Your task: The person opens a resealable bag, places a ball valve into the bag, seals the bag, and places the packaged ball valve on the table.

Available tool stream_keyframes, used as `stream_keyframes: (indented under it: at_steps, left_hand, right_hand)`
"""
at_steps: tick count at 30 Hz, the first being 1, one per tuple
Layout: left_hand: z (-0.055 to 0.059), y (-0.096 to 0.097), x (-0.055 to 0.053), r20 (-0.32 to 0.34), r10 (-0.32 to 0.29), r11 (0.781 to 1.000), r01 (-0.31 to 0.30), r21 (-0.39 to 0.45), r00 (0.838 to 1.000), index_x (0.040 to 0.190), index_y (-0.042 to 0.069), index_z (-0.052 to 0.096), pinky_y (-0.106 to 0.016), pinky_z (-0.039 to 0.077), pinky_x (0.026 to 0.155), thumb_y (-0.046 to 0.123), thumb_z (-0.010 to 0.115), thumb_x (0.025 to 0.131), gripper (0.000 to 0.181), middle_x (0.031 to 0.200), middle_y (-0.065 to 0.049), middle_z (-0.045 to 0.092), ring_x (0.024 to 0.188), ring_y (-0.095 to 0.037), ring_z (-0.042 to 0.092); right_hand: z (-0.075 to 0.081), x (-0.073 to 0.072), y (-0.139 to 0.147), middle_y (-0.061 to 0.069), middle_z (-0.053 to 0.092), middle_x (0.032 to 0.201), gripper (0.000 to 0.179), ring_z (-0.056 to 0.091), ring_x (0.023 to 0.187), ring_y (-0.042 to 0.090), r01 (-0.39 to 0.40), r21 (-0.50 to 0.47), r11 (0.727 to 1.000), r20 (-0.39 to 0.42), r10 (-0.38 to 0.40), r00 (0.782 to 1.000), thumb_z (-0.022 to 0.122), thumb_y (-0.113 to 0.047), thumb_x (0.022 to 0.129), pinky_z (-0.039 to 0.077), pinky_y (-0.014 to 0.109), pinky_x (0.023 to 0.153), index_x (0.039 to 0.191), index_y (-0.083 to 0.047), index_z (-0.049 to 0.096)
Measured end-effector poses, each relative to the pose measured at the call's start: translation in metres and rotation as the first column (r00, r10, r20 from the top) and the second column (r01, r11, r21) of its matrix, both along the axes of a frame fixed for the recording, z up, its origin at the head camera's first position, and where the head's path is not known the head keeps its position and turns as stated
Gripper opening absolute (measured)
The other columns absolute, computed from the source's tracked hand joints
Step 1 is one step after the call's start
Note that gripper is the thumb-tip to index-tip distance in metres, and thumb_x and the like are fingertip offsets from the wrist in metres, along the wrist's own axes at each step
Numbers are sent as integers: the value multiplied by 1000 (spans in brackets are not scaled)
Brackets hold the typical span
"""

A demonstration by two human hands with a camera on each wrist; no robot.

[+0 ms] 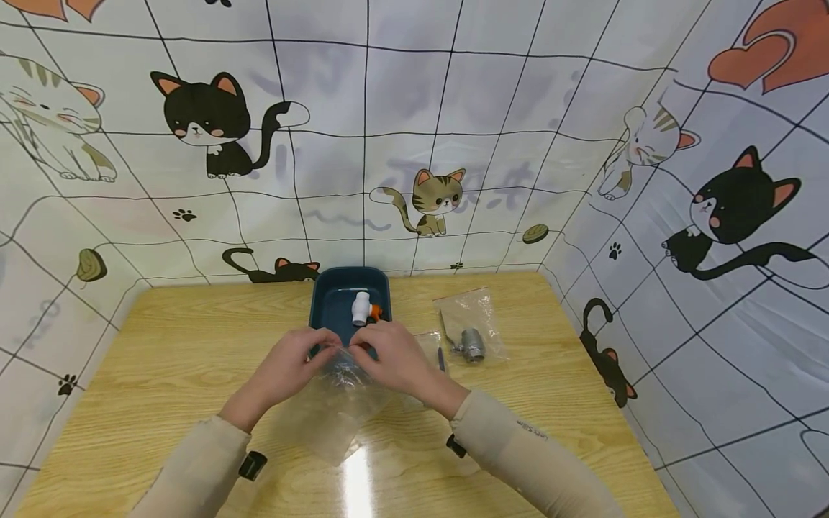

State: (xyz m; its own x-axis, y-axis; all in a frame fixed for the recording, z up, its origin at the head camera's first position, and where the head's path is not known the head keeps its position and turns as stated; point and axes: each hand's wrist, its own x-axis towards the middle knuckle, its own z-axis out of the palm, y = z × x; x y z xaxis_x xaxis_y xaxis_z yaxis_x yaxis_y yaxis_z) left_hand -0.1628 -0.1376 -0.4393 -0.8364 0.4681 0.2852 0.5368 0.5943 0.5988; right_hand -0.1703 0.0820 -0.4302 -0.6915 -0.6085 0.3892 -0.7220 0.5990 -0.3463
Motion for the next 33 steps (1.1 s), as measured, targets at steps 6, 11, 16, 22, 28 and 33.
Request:
stream_keyframes:
  at_steps: [6,11,16,22,28,33]
  left_hand:
    - [0,1,-1,5,-23,998,23,-54,1000,98,25,71,-30,49,73,20,63,95,10,90,13,70,80,-2,58]
    - [1,3,0,-17,-11,999,10,-31,1000,98,23,69,-25,48,68,20,67,92,7,90,12,69,77,-3,59]
    - [3,2,1,15,-17,999,18,-27,1000,97,29,69,-25,47,68,21,63,95,10,88,16,67,75,-1,56]
    - [4,2,2,51,-30,999,32,-40,998,101,28,70,-35,51,74,21,61,96,12,90,16,67,80,-1,56]
    - [3,2,1,28,-13,999,14,-45,1000,99,26,70,-30,49,73,17,62,96,13,90,15,68,80,-2,57]
    - [1,3,0,-6,-20,999,20,-47,1000,99,23,71,-32,50,77,13,60,96,15,88,13,70,81,-3,60]
  right_hand:
    - [1,0,0,-8,72,90,18,63,80,6,11,53,999,13,-12,1000,58,-30,98,49,22,76,101,-20,73]
    - [2,0,0,-8,73,92,21,64,80,5,12,114,993,17,-14,1000,57,-33,99,49,22,77,102,-21,73]
    - [1,0,0,-8,73,91,21,64,79,4,-10,102,995,40,6,999,58,-34,98,49,20,75,102,-21,73]
    - [1,0,1,-6,74,92,21,65,79,7,-20,110,994,50,15,999,57,-30,99,50,20,74,103,-19,75]
    - [3,0,1,-6,74,94,21,66,80,7,-32,131,991,104,18,994,56,-28,100,50,18,72,104,-18,75]
    - [3,-1,1,-6,74,94,20,65,78,6,-49,139,989,136,30,990,57,-26,99,49,15,70,103,-18,75]
